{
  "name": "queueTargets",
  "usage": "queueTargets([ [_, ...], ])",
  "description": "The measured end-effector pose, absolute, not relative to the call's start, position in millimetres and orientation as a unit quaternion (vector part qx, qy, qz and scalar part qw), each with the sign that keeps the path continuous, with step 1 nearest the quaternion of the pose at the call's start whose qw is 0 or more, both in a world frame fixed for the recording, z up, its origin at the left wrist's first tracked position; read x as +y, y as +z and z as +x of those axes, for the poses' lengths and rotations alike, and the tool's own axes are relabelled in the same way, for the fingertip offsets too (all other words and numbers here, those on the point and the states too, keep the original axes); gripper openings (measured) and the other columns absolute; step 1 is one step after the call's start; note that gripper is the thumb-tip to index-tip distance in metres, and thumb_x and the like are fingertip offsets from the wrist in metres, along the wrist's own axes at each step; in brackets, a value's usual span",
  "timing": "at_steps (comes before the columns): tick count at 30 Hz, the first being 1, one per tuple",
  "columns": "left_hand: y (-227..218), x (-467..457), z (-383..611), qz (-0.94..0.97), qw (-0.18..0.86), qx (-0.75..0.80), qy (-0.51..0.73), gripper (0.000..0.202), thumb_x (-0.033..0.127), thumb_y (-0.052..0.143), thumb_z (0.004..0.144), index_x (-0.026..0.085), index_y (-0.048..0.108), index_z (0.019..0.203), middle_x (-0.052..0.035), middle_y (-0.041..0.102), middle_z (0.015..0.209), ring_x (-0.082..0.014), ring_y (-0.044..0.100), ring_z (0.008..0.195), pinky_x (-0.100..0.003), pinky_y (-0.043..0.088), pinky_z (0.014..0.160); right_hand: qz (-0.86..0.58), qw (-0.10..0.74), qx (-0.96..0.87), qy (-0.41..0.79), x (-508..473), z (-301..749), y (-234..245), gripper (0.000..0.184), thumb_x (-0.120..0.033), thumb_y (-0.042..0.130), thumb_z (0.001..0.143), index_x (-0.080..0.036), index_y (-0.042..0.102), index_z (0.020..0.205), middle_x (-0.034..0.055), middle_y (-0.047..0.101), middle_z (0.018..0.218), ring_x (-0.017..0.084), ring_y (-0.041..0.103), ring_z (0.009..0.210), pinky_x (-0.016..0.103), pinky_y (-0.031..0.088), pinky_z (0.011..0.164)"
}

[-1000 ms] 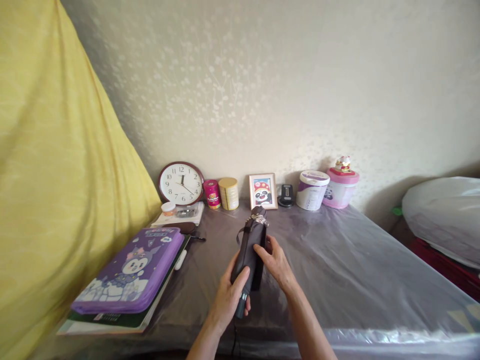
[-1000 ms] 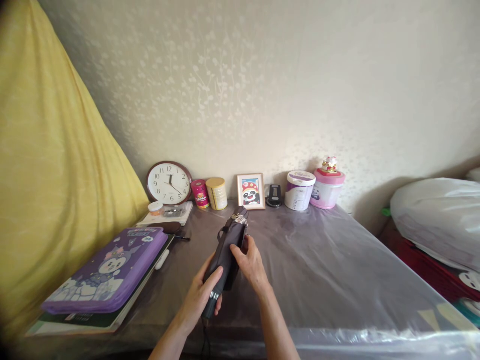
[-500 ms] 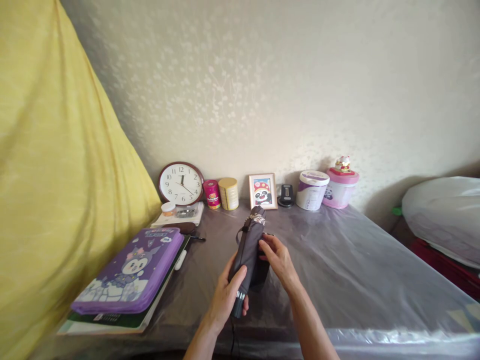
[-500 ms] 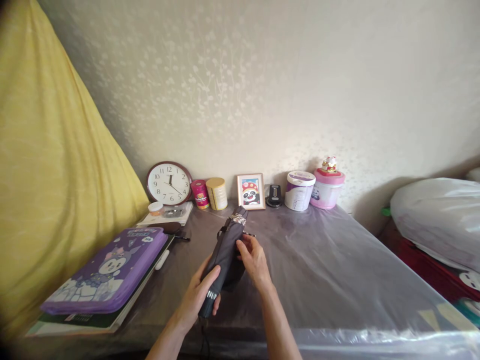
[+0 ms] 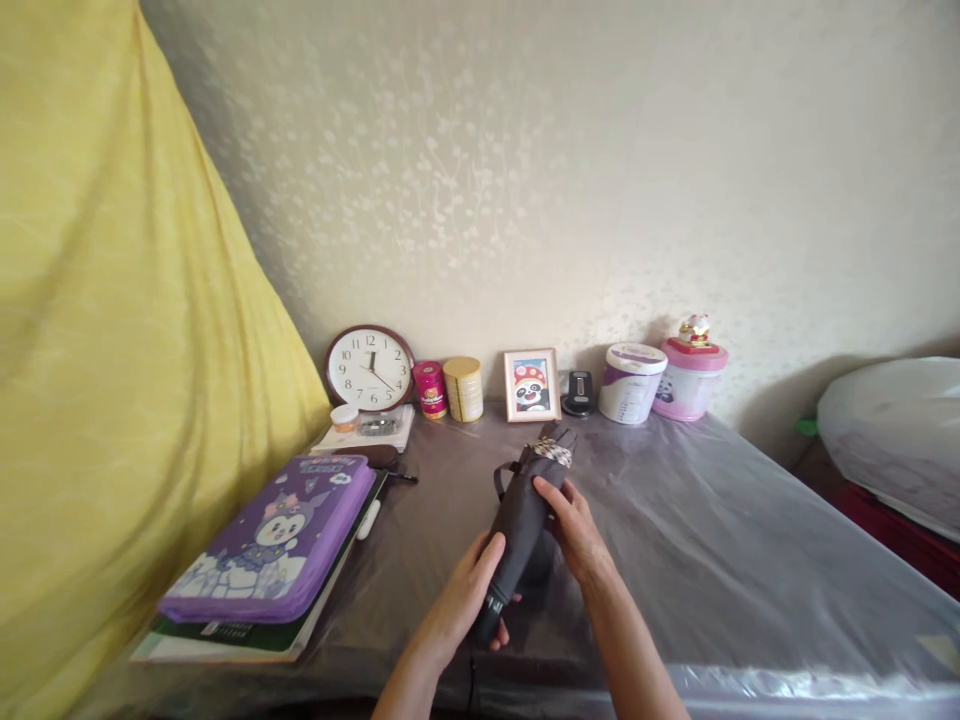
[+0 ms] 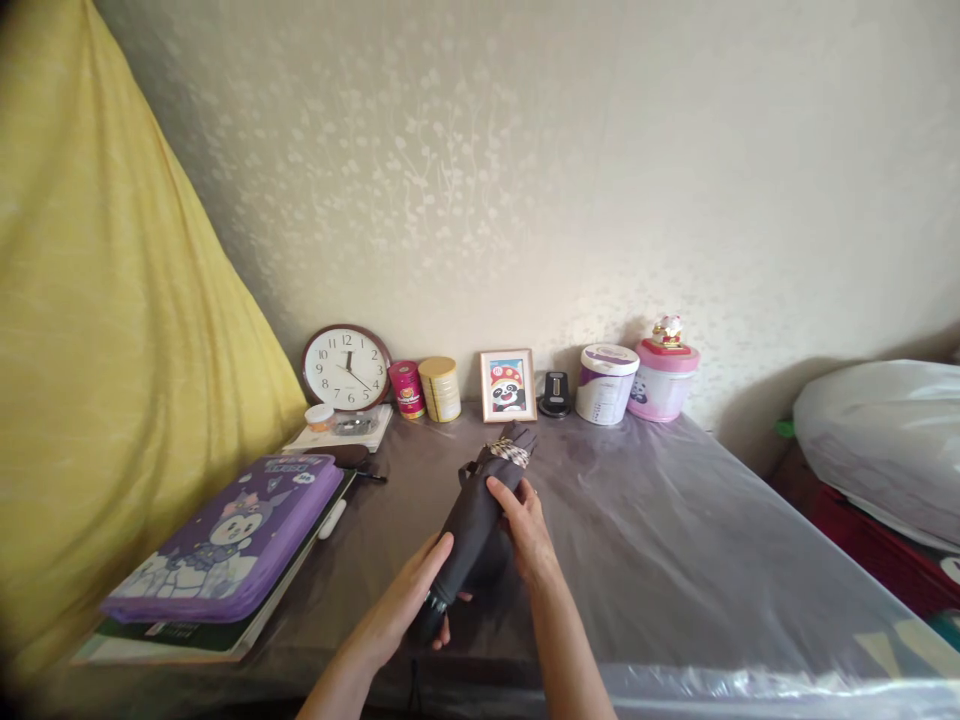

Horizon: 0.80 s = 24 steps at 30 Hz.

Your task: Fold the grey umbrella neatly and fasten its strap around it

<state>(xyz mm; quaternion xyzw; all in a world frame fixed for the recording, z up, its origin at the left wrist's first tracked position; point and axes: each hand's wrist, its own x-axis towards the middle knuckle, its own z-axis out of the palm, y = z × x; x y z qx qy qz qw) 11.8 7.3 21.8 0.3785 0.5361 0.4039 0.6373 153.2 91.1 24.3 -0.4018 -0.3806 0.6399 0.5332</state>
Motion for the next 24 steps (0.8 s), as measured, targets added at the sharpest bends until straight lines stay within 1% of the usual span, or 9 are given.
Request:
queueTargets([
  [3, 15, 9, 12, 0.392, 0.604, 0.559, 0.411, 0.066, 0.072, 0.037, 0.076, 0.020, 0.049, 0.114, 0.0017, 0.060, 0.050, -0.0119, 0.049, 0.029, -0.019, 0.037, 0.028, -0.399, 0.531, -0.371, 0.649, 90, 154, 28, 0.043, -0.046, 0.070, 0.067, -0.016, 0.063, 0.097, 0.0083, 0.070, 0.090, 0.022, 0.065, 0.078, 0.028, 0.050, 0.065],
  [6, 14, 7, 12, 0.346, 0.653, 0.535, 0.409, 0.065, 0.074, 0.037, 0.074, 0.014, 0.060, 0.080, 0.0015, 0.053, 0.041, -0.0102, 0.045, 0.027, -0.018, 0.033, 0.027, -0.366, 0.527, -0.362, 0.677, 87, 156, 32, 0.039, -0.048, 0.068, 0.068, -0.015, 0.064, 0.089, 0.0090, 0.070, 0.083, 0.022, 0.064, 0.071, 0.031, 0.049, 0.064],
  [9, 15, 6, 12, 0.314, 0.743, 0.468, 0.362, 0.072, 0.075, 0.029, 0.075, 0.014, 0.049, 0.043, 0.0010, 0.041, 0.031, -0.0067, 0.036, 0.022, -0.018, 0.026, 0.025, -0.319, 0.529, -0.337, 0.711, 85, 156, 35, 0.037, -0.047, 0.067, 0.068, -0.016, 0.064, 0.088, 0.0079, 0.070, 0.082, 0.021, 0.064, 0.068, 0.032, 0.050, 0.064],
  [12, 15, 8, 12, 0.321, 0.778, 0.436, 0.318, 0.077, 0.075, 0.023, 0.077, 0.014, 0.047, 0.036, 0.0005, 0.037, 0.029, -0.0065, 0.034, 0.021, -0.018, 0.024, 0.025, -0.308, 0.540, -0.297, 0.725, 85, 153, 34, 0.038, -0.046, 0.067, 0.067, -0.016, 0.064, 0.091, 0.0078, 0.071, 0.082, 0.022, 0.064, 0.069, 0.034, 0.051, 0.067],
  [14, 14, 10, 13, 0.326, 0.746, 0.469, 0.342, 0.077, 0.075, 0.025, 0.076, 0.011, 0.055, 0.046, -0.0026, 0.048, 0.037, -0.0087, 0.042, 0.025, -0.019, 0.029, 0.027, -0.331, 0.551, -0.271, 0.716, 86, 150, 33, 0.039, -0.046, 0.068, 0.066, -0.015, 0.065, 0.089, 0.0087, 0.071, 0.081, 0.024, 0.065, 0.071, 0.036, 0.052, 0.070],
  [16, 14, 11, 14, 0.334, 0.683, 0.526, 0.381, 0.076, 0.074, 0.027, 0.077, 0.008, 0.064, 0.075, -0.0055, 0.060, 0.051, -0.0120, 0.051, 0.032, -0.021, 0.036, 0.032, -0.355, 0.563, -0.262, 0.699, 88, 147, 32, 0.039, -0.048, 0.066, 0.067, -0.015, 0.065, 0.088, 0.0098, 0.071, 0.082, 0.026, 0.066, 0.075, 0.037, 0.053, 0.070],
  [19, 15, 9, 15, 0.383, 0.550, 0.607, 0.427, 0.074, 0.068, 0.032, 0.080, 0.015, 0.042, 0.131, -0.0112, 0.069, 0.085, -0.0162, 0.060, 0.043, -0.027, 0.044, 0.040, -0.371, 0.585, -0.272, 0.668, 90, 146, 30, 0.040, -0.049, 0.065, 0.068, -0.015, 0.064, 0.088, 0.0111, 0.071, 0.084, 0.028, 0.066, 0.081, 0.038, 0.053, 0.070],
  [21, 15, 6, 16, 0.453, 0.439, 0.634, 0.447, 0.072, 0.061, 0.041, 0.081, 0.025, 0.026, 0.141, -0.0137, 0.063, 0.114, -0.0207, 0.067, 0.062, -0.031, 0.050, 0.053, -0.374, 0.605, -0.261, 0.652, 91, 147, 30, 0.040, -0.048, 0.066, 0.068, -0.014, 0.064, 0.089, 0.0112, 0.071, 0.084, 0.028, 0.066, 0.084, 0.038, 0.053, 0.070],
  [24, 16, 3, 22, 0.558, 0.302, 0.629, 0.450, 0.068, 0.050, 0.056, 0.078, 0.030, 0.033, 0.139, -0.0100, 0.054, 0.130, -0.0277, 0.061, 0.103, -0.035, 0.048, 0.082, -0.358, 0.615, -0.239, 0.661, 93, 152, 30, 0.042, -0.045, 0.067, 0.067, -0.014, 0.064, 0.095, 0.0113, 0.071, 0.085, 0.029, 0.065, 0.087, 0.038, 0.053, 0.070],
])
